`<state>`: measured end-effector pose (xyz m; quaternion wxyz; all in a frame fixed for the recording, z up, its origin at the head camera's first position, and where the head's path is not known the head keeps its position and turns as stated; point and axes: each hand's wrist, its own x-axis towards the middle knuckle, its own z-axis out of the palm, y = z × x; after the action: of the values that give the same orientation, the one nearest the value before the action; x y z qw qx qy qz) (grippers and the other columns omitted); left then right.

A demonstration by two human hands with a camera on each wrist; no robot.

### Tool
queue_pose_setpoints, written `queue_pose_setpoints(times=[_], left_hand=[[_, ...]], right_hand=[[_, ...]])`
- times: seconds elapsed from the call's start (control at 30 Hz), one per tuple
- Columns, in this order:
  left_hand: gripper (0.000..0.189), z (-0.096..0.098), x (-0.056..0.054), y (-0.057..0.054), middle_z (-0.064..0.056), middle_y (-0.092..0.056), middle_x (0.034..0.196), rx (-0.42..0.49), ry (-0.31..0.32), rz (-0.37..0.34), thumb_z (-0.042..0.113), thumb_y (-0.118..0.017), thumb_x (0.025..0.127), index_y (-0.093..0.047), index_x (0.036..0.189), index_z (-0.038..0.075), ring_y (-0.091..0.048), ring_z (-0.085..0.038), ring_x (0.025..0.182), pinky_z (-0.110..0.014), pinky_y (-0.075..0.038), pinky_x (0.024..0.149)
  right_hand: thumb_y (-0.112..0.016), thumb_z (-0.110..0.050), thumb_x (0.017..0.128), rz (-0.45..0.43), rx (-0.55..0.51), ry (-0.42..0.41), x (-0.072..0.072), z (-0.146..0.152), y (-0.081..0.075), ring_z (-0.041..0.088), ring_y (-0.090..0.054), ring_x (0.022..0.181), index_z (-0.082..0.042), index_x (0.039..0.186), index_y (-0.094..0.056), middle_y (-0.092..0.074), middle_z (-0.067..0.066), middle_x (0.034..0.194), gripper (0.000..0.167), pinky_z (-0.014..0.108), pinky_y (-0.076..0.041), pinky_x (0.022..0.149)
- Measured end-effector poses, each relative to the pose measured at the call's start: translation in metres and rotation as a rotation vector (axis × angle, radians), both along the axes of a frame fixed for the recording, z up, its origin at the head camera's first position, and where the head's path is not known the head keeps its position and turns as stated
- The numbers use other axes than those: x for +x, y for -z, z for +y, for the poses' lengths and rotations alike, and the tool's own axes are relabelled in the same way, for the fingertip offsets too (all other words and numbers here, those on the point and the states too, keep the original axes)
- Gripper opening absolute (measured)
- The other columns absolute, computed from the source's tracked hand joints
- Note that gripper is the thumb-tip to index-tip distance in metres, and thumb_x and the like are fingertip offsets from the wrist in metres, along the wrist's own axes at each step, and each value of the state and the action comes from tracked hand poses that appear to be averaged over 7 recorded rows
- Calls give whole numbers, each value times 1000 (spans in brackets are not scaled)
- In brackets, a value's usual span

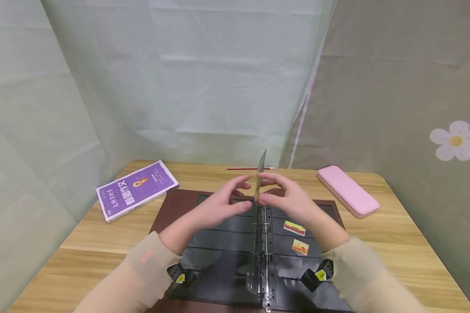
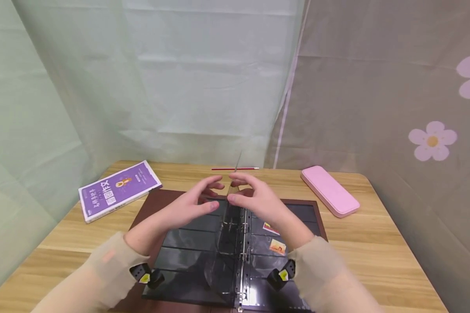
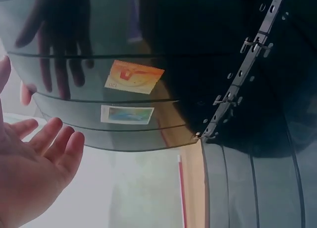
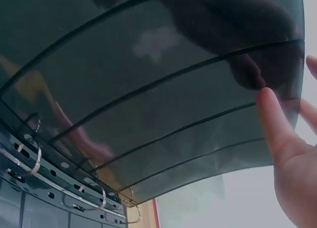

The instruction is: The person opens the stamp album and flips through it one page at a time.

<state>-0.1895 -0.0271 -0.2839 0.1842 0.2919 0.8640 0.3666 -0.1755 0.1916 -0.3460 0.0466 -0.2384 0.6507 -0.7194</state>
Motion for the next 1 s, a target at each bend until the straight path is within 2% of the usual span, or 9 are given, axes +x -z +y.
queue_pose_setpoints(times=[0.1,0.23,0.4,0.63,0.73,1.0], left_hand=[[68,0,0,1,-7,-37,140,-5,-2,-4,34,-57,94,-21,148,16,-42,-26,122,-41,-39,96],[67,0,1,2,-6,-38,140,2,0,-8,35,-56,94,-22,148,16,-41,-25,122,-41,-39,96],[66,-3,2,2,-6,-40,139,21,1,-14,39,-55,94,-22,148,17,-43,-24,121,-40,-42,94],[67,-8,2,1,-11,-42,136,56,-4,-7,42,-53,94,-23,148,17,-45,-27,118,-43,-44,90],[64,-13,1,1,-13,-43,134,64,-17,5,39,-54,94,-25,148,19,-46,-28,116,-43,-45,89],[59,-34,-1,2,-18,-47,131,106,-52,33,29,-55,95,-30,146,14,-49,-30,115,-45,-43,91]], right_hand=[[-65,-20,89,-17,27,1,1,-4,0,30,-55,111,-16,142,-39,-40,17,136,59,41,-49,87],[-67,-25,88,-27,18,-9,3,-8,0,30,-53,114,-19,143,-37,-39,15,136,63,43,-47,88],[-66,-22,89,-31,-11,-38,3,-12,0,30,-53,113,-20,144,-36,-37,18,138,63,43,-47,89],[-66,-16,89,-45,-52,-71,1,-15,5,30,-54,112,-18,145,-34,-39,17,138,65,41,-47,90],[-65,-17,89,-54,-36,-55,1,-12,9,29,-56,110,-16,145,-33,-40,17,137,64,41,-47,90],[-63,-15,90,-37,14,16,2,6,27,31,-58,106,-13,143,-37,-43,18,134,59,42,-49,87]])
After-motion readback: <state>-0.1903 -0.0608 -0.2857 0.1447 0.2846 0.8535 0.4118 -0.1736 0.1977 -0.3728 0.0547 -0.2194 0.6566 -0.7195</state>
